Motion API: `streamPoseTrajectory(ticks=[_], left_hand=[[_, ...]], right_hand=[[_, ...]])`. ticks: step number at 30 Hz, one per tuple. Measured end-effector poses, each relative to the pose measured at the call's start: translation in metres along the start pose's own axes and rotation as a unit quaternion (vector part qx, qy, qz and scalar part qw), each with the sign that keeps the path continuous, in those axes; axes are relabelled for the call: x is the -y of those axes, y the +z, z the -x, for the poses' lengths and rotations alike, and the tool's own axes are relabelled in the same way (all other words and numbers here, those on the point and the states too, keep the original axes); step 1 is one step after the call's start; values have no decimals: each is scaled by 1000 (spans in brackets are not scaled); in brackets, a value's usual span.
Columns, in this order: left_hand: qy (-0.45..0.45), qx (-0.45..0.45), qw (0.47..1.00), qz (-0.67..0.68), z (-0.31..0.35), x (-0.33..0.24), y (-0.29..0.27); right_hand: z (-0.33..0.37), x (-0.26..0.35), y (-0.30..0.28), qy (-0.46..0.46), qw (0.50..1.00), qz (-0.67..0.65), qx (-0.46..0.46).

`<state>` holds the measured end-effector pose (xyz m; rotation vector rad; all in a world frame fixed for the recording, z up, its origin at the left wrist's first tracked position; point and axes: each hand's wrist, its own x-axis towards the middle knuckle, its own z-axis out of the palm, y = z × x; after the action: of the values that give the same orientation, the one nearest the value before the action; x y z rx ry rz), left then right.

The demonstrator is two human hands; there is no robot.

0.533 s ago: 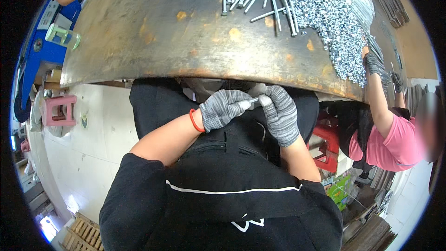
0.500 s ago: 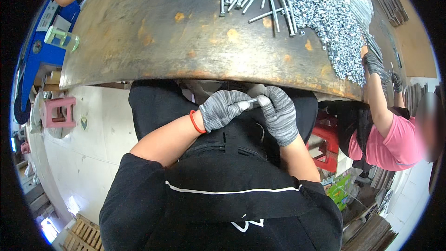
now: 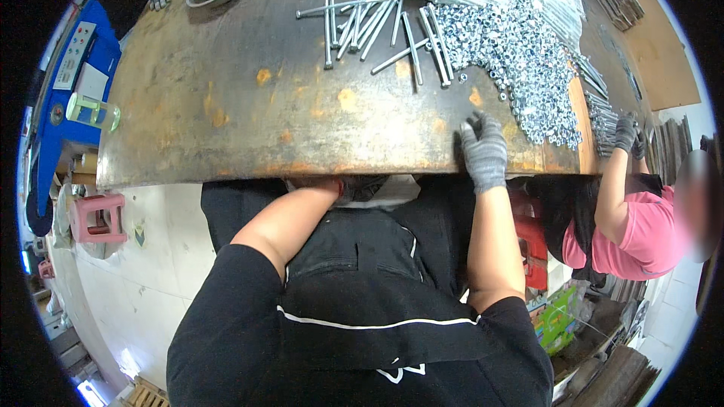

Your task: The person repeatedly picks up metal rods and small nuts from a table, threads the nuts onto the rods by hand, and places the assembled pieces back on the table. Other workers are visible in the background performing similar tasks.

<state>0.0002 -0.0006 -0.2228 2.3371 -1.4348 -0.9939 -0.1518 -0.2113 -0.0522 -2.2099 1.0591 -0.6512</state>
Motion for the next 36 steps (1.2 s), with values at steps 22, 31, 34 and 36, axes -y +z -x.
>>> streamPoseTrajectory(ticks=[22, 31, 34, 36], left_hand=[[214, -392, 832, -328, -57, -121, -278], [237, -434, 841, 218, 103, -100, -212], [155, -273, 942, 120, 144, -98, -176], [204, -238, 946, 85, 160, -94, -152]], right_hand=[[-77, 18, 23, -33, 977, 205, 52], [26, 56, 6, -18, 948, -316, 41], [76, 95, -1, 41, 861, -474, 180], [95, 109, -3, 44, 855, -469, 215]])
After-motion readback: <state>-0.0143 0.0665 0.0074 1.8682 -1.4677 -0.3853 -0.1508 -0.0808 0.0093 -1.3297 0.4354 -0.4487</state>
